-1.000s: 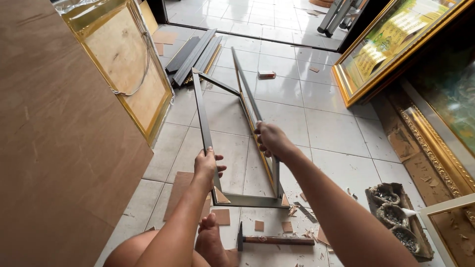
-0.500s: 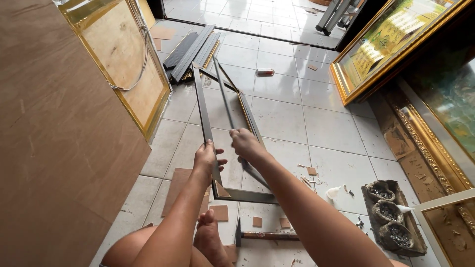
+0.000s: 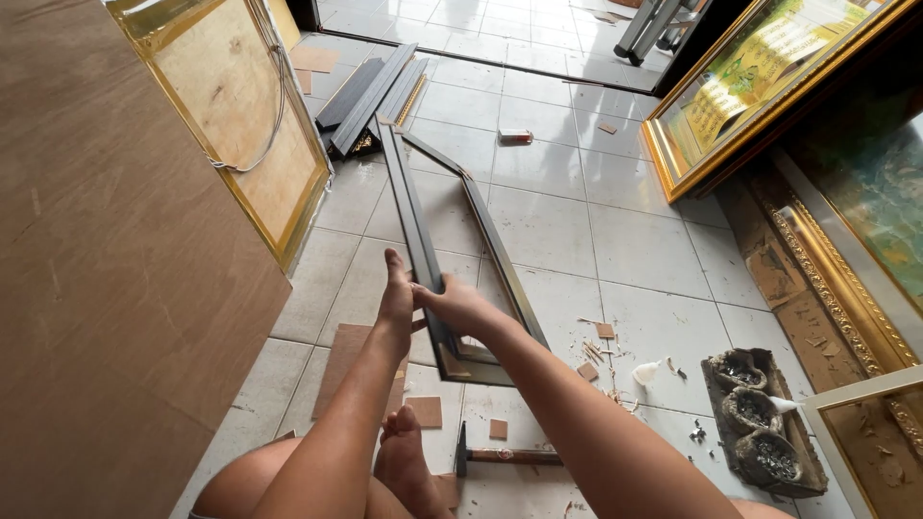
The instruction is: Applying glue to the mitered corners of a wooden frame and holding them together to assemble the frame.
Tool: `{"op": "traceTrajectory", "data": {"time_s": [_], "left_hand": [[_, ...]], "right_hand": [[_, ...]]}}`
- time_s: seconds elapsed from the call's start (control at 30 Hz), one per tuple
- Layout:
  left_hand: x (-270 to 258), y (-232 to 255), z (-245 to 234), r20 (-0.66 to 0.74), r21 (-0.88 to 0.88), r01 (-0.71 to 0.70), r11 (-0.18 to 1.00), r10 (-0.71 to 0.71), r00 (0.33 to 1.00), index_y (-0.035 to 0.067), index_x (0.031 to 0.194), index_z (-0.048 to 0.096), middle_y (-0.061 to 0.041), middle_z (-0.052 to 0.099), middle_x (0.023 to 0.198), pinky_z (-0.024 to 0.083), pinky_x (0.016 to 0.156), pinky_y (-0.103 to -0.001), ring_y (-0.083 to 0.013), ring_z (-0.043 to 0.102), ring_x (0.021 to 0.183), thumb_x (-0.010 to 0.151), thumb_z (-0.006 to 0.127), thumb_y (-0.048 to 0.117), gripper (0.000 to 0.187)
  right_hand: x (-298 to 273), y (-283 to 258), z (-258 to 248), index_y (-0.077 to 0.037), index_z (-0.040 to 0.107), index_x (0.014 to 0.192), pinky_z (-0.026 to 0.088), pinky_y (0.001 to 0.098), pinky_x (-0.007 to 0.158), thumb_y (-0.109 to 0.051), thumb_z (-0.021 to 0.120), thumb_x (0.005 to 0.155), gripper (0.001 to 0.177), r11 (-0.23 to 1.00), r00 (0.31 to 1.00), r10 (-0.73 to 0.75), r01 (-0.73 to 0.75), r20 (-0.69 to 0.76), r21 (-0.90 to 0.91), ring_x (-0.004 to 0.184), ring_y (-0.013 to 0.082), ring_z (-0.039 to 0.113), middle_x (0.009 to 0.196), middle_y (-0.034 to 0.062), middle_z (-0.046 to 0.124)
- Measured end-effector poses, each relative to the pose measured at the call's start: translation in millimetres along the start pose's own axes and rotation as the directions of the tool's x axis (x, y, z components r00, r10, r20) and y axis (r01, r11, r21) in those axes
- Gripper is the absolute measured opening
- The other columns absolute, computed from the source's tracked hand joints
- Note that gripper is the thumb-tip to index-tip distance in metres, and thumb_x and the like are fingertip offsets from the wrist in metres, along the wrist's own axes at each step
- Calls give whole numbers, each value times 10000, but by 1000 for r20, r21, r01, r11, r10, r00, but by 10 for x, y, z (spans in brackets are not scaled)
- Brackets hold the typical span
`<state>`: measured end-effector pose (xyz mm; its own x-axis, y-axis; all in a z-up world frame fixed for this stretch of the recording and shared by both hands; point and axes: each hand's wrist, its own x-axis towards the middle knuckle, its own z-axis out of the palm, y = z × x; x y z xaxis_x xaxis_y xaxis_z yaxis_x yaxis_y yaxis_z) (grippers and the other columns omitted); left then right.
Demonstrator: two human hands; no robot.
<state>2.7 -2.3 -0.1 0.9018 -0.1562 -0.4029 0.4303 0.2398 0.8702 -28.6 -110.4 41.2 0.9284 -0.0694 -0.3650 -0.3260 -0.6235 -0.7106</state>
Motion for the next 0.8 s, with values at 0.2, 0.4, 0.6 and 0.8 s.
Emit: {"op": "traceTrajectory", "data": {"time_s": [0.2, 0.4, 0.6, 0.8], "left_hand": [[-138, 177, 66, 280, -103, -68, 992, 95, 955, 214, 1783, 354, -128, 152, 1909, 187, 1310, -807, -537, 164, 1713, 976, -98, 882, 1141], [330, -172, -216, 32, 88, -22, 996, 19, 999, 121, 1805, 272, -196, 297, 1830, 307, 1290, -709, -493, 310, 1652, 1067, 266, 848, 1036], [-33, -250, -90, 164, 224, 108, 969, -147, 975, 149, 1833, 181, -232, 138, 1891, 103, 1381, -713, -517, 105, 1729, 1015, 387, 881, 1116], [469, -442, -20, 194, 161, 90, 983, -121, 973, 74, 1752, 433, -227, 309, 1845, 142, 1385, -618, -446, 183, 1722, 949, 847, 639, 1066]], "right_hand": [[715, 312, -318, 42, 695, 1306, 744, 462, 591, -341, 952, 798, 687, 996, 985, -18, 33, -169, 84, 715, 269, 849, 1052, 219, 806], [794, 554, -1241, 6, 635, 1280, 673, 400, 528, -247, 689, 987, 390, 754, 985, -24, 129, -169, 644, 734, 233, 776, 1046, 102, 699], [123, 1150, -2014, 70, 558, 1465, 632, 350, 733, -138, 611, 833, 667, 139, 981, -192, -12, 39, 990, 902, 219, 703, 1273, 197, 678], [-56, 2044, -1848, 26, 402, 1575, 722, 384, 833, -184, 590, 892, 739, -64, 986, -113, -130, 122, 989, 964, 247, 743, 1186, 117, 616]]}}
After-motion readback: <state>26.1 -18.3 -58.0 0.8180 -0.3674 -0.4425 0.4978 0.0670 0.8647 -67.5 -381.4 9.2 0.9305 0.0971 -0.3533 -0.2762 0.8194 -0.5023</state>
